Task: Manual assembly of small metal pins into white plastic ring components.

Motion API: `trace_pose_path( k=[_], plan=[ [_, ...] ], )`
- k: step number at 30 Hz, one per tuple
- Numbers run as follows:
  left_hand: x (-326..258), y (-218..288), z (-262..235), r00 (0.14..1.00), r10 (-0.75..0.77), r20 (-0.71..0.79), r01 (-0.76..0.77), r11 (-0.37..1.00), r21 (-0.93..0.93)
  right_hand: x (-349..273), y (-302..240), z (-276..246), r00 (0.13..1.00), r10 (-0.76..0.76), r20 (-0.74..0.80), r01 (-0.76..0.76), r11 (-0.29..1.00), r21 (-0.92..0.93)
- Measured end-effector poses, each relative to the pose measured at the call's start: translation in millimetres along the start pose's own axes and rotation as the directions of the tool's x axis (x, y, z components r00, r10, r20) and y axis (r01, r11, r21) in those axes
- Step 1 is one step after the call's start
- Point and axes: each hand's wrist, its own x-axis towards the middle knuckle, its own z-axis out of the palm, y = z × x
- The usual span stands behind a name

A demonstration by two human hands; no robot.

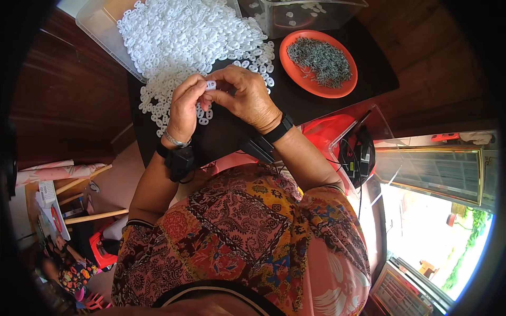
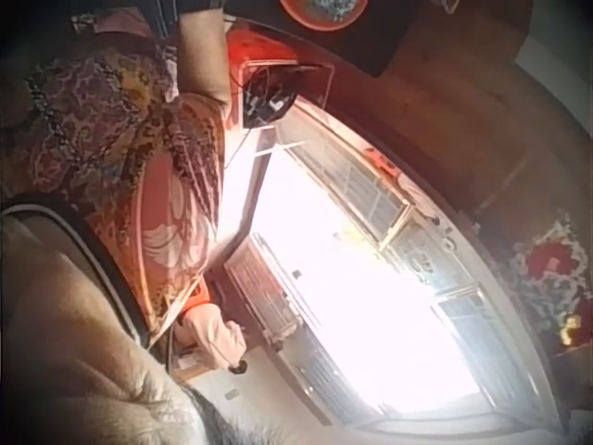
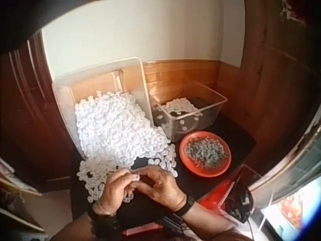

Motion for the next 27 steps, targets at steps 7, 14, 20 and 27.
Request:
trace_pose_path(
  k=[7, 14, 20, 27],
  plan=[
    [-1.7, 2.0, -1.8, 1.000, 0.003, -0.005, -0.003, 0.999, 0.053, -0.2, 3.8, 3.8, 0.998, -0.056, -0.039, 0.058, 0.997, 0.049],
    [-1.3, 4.0, -3.2, 1.000, -0.015, 0.013, 0.014, 0.999, 0.030, -0.7, 5.6, 1.2, 0.999, -0.033, 0.005, 0.032, 0.991, 0.127],
    [-2.1, 5.5, 2.9, 0.996, 0.081, -0.027, -0.079, 0.995, 0.064, -1.4, -2.6, 1.2, 0.991, 0.131, 0.015, -0.131, 0.969, 0.210],
    [-0.3, 3.0, -1.7, 0.993, 0.120, 0.005, -0.119, 0.979, 0.168, -1.6, 4.0, 0.9, 0.991, 0.124, 0.040, -0.128, 0.985, 0.116]
  ],
)
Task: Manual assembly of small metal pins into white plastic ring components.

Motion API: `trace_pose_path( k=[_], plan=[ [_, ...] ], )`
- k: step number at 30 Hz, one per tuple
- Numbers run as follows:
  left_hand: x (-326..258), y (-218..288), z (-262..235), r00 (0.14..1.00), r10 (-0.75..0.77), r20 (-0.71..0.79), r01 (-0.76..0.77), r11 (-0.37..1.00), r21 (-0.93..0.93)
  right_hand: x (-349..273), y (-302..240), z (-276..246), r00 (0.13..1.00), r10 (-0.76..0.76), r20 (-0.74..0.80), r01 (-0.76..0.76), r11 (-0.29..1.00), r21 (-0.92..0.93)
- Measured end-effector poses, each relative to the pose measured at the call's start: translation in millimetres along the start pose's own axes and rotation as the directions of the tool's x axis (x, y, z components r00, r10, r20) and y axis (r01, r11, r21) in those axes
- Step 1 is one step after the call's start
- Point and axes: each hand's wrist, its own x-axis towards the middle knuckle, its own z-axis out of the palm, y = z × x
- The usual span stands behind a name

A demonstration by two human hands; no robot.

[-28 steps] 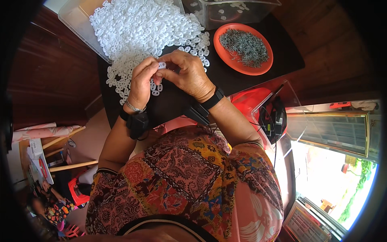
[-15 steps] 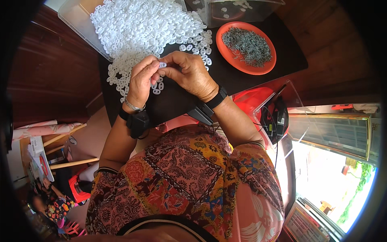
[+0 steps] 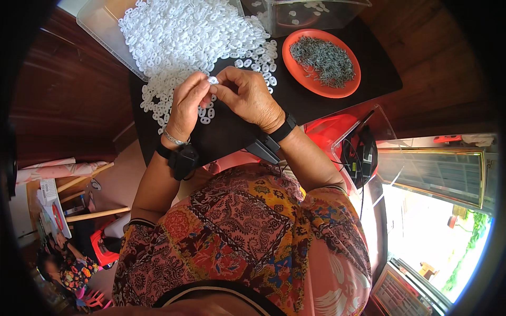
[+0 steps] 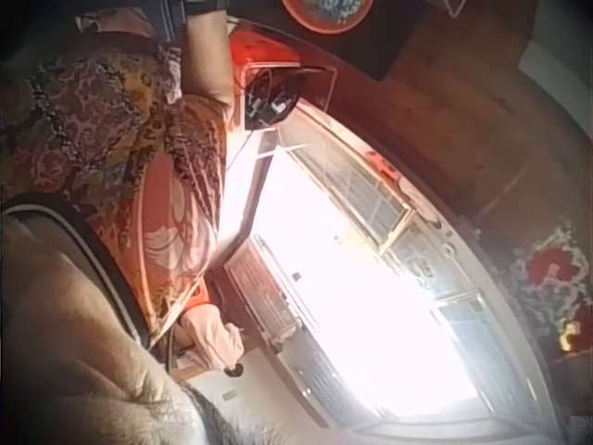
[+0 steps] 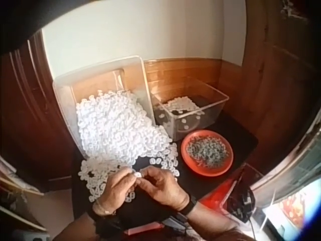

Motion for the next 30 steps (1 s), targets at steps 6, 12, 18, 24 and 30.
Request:
trace_pose_path(
  k=[6, 12, 18, 24, 30],
  plan=[
    [2, 1, -13, 0.990, -0.057, 0.129, 0.048, 0.996, 0.075, -1, -11, -5, 0.983, 0.086, 0.164, -0.102, 0.991, 0.092],
    [4, 1, -11, 0.991, 0.044, 0.129, -0.062, 0.988, 0.142, 1, -10, -7, 0.969, 0.008, 0.246, -0.014, 1.000, 0.022],
    [2, 1, -10, 0.986, 0.041, 0.162, -0.063, 0.988, 0.138, 0, -6, -8, 0.926, 0.121, 0.357, -0.210, 0.952, 0.223],
    [-2, 4, 4, 1.000, 0.027, -0.013, -0.026, 0.999, 0.028, -2, -6, -4, 0.933, 0.122, 0.340, -0.241, 0.912, 0.333],
    [3, 8, -7, 0.969, -0.198, 0.147, 0.216, 0.969, -0.121, 0, -3, -6, 0.938, 0.141, 0.315, -0.235, 0.930, 0.284]
  ],
)
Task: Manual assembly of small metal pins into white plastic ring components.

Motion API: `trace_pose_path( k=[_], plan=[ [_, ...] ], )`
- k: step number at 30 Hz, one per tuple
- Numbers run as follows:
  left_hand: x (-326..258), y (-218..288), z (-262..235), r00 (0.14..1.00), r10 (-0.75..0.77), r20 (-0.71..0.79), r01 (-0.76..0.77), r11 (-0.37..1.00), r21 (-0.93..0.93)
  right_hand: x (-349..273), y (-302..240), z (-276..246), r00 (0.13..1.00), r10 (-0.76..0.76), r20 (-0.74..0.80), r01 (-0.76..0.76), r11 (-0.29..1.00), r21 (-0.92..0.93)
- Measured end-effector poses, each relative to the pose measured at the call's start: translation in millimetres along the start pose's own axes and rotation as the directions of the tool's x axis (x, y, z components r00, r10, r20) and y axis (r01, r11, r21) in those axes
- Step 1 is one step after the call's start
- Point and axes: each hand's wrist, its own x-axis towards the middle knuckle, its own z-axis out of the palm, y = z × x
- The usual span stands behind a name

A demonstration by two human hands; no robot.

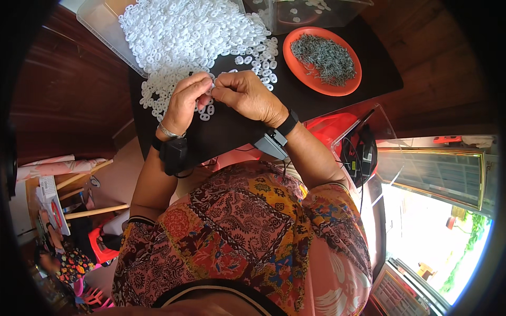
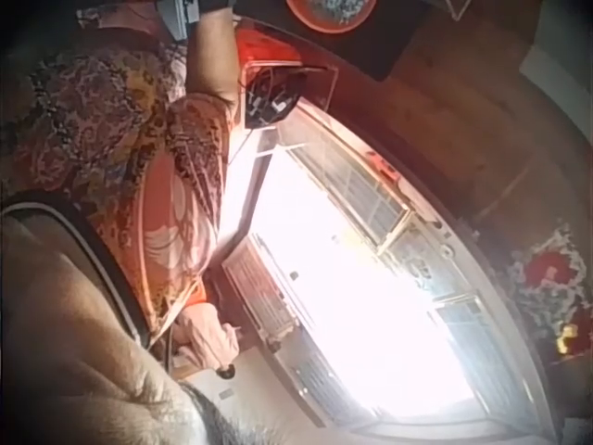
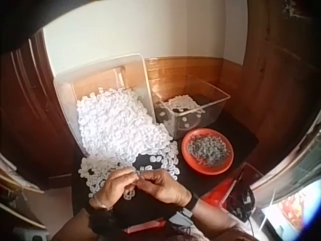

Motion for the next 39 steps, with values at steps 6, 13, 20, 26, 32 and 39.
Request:
trace_pose_path(
  k=[6, 13, 20, 26, 32, 39],
  plan=[
    [2, -16, 0, 0.999, 0.020, -0.034, -0.019, 0.999, 0.043, 0, 1, 4, 0.986, -0.160, -0.048, 0.131, 0.920, -0.370],
    [6, -17, 1, 0.977, 0.051, -0.206, -0.056, 0.998, -0.019, 5, -4, 11, 0.957, -0.269, -0.111, 0.155, 0.792, -0.590],
    [4, -13, 0, 0.986, 0.101, -0.134, -0.093, 0.993, 0.066, 7, 2, 11, 0.894, -0.444, -0.051, 0.216, 0.528, -0.821],
    [6, -17, -6, 0.991, 0.100, -0.087, -0.082, 0.979, 0.188, 6, 5, 13, 0.885, -0.463, -0.052, 0.184, 0.449, -0.874],
    [7, -32, 3, 0.938, 0.204, -0.281, -0.165, 0.974, 0.157, 9, 8, 26, 0.884, -0.460, -0.086, 0.130, 0.418, -0.899],
    [4, -12, 1, 0.970, 0.144, -0.198, -0.129, 0.988, 0.089, 11, 8, 13, 0.862, -0.494, -0.111, 0.193, 0.523, -0.830]
  ],
)
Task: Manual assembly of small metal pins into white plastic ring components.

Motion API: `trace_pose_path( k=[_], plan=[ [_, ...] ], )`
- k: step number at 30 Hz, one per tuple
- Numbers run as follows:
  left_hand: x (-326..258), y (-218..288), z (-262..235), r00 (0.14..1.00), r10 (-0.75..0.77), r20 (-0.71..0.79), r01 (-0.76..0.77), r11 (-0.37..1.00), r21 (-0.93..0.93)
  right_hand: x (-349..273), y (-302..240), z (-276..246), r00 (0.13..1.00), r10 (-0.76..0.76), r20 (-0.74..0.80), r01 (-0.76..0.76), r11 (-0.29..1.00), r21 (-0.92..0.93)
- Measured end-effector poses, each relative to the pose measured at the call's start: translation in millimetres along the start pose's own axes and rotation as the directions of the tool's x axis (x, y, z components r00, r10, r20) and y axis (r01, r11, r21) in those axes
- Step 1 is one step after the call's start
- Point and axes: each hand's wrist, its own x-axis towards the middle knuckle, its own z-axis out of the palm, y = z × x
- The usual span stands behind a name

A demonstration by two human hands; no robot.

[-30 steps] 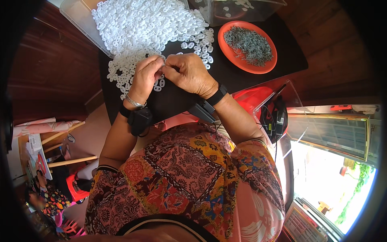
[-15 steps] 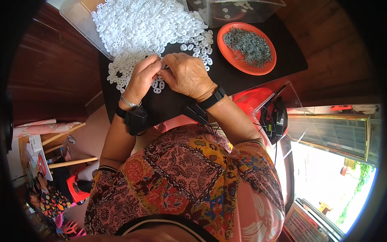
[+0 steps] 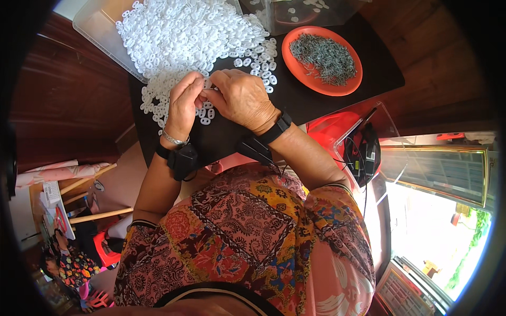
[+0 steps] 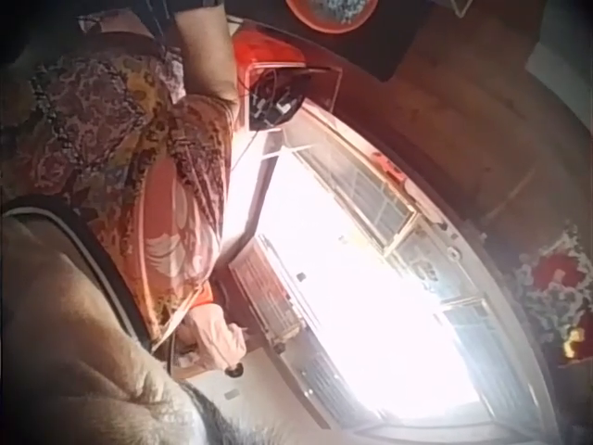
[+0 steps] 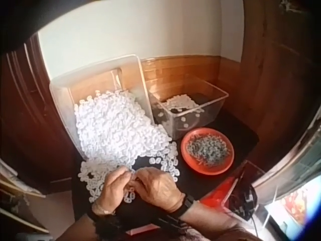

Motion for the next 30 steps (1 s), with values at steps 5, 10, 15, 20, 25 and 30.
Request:
trace_pose_path(
  k=[5, 10, 15, 20, 25, 30],
  plan=[
    [1, 3, -7, 0.997, 0.033, 0.064, -0.034, 0.999, 0.018, 0, -4, -5, 0.999, 0.035, -0.001, -0.035, 0.998, 0.046],
    [-4, 7, -3, 0.997, 0.077, 0.029, -0.077, 0.997, 0.018, 0, -3, -6, 1.000, 0.029, 0.002, -0.029, 0.992, 0.122],
    [-7, 11, 0, 0.998, 0.070, -0.004, -0.070, 0.997, 0.028, 0, -4, -9, 0.999, 0.040, 0.011, -0.042, 0.975, 0.218],
    [-10, 18, 2, 0.998, 0.057, -0.022, -0.056, 0.998, 0.036, 2, -6, -13, 0.996, 0.085, 0.009, -0.083, 0.928, 0.362],
    [-10, 19, 0, 0.994, 0.108, 0.021, -0.109, 0.992, 0.067, 0, -4, -11, 0.996, 0.050, -0.080, -0.006, 0.883, 0.469],
    [-11, 21, 1, 0.990, 0.140, 0.027, -0.142, 0.985, 0.097, -1, -1, -10, 0.996, 0.034, -0.087, 0.015, 0.864, 0.503]
  ],
)
